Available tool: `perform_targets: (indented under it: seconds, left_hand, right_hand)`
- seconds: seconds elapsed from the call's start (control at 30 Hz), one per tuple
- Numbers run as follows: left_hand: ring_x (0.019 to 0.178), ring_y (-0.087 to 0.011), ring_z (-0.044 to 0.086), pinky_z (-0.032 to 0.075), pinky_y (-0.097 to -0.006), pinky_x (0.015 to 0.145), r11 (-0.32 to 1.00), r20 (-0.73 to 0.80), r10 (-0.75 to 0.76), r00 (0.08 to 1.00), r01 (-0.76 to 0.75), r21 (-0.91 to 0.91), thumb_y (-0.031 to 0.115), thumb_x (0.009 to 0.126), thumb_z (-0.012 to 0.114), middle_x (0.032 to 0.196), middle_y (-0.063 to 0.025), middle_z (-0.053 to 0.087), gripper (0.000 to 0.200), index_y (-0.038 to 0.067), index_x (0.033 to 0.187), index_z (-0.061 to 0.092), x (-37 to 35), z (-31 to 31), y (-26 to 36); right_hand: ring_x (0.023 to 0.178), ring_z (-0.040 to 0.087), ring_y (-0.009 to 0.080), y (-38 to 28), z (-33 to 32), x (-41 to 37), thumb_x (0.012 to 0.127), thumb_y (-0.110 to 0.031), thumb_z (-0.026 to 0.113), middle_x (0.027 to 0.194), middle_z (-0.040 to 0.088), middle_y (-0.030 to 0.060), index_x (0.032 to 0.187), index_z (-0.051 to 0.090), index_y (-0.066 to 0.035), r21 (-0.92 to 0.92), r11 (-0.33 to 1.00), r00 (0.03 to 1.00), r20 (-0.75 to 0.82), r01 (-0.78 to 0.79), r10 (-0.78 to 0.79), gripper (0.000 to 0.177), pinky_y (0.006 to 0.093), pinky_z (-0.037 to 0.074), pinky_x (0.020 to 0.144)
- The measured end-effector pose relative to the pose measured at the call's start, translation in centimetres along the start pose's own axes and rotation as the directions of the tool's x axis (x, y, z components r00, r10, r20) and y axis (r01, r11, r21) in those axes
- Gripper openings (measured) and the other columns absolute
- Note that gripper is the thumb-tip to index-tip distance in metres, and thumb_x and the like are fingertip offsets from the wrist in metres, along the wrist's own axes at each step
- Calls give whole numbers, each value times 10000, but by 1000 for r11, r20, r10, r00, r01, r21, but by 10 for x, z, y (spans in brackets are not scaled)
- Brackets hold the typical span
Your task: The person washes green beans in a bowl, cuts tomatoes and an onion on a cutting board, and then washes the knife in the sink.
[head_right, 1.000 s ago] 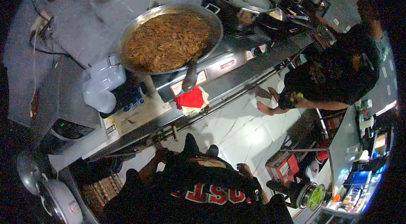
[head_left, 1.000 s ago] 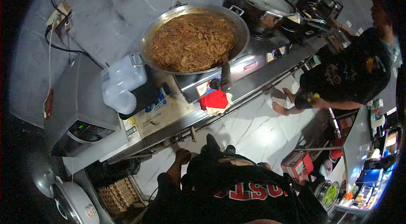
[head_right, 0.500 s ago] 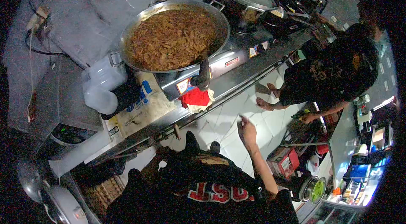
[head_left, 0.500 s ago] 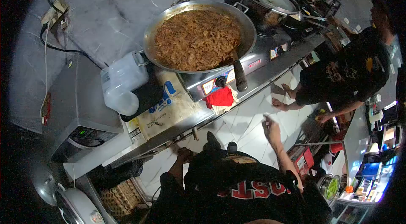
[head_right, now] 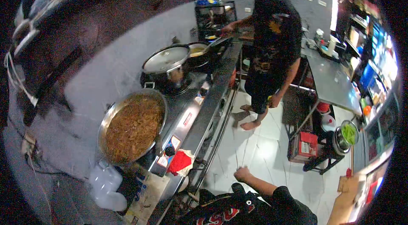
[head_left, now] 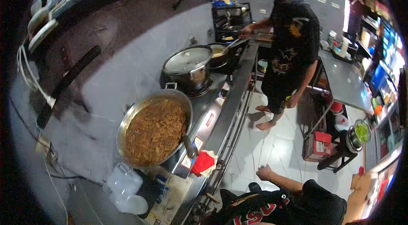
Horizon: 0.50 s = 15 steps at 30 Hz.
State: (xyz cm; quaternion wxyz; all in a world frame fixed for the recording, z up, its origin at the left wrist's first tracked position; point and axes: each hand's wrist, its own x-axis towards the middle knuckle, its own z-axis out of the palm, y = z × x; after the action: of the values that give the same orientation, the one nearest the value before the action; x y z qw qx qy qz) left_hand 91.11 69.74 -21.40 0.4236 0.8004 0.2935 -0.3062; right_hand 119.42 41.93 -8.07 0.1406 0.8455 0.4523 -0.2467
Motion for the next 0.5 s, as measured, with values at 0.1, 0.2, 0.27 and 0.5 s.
perform_targets:
  seconds: [0.1, 0.2, 0.27, 0.5]
  left_hand:
    - [686, -247, 588, 466, -404, 528, 997, 52, 29, 998, -33, 73, 210, 820, 451, 754, -111, 580, 215, 65, 890, 593, 7, -7, 8]
    - [685, -245, 586, 466, -403, 526, 989, 111, 48, 993, -63, 135, 199, 819, 449, 750, -112, 576, 208, 64, 890, 590, 15, -5, 12]
    - [684, -243, 585, 465, -403, 524, 980, 151, 59, 987, -86, 182, 191, 819, 448, 747, -112, 574, 203, 64, 890, 589, 21, -5, 14]
    - [682, -237, 580, 463, -401, 518, 914, 305, 88, 948, -198, 353, 165, 818, 444, 738, -114, 564, 188, 61, 891, 584, 39, -10, 51]
  right_hand:
    - [954, 582, 313, 30, 127, -25, 753, -253, 546, 1035, 606, 159, 1011, 625, -102, 532, 844, 997, 38, -74, 64, 309, 424, 461, 822]
    - [865, 613, 295, 32, 177, -102, 702, -193, 549, 978, 627, 151, 840, 669, -80, 457, 730, 859, 333, -508, 389, 215, 390, 505, 713]
    - [757, 605, 251, 36, 251, -145, 682, -193, 597, 827, 621, 136, 761, 647, -62, 816, 389, 872, 259, -427, 415, 161, 369, 489, 653]
    - [502, 585, 200, -31, 357, -201, 675, -185, 571, 591, 592, 128, 598, 593, -13, 760, -292, 556, 632, -581, 540, 190, 376, 493, 444]
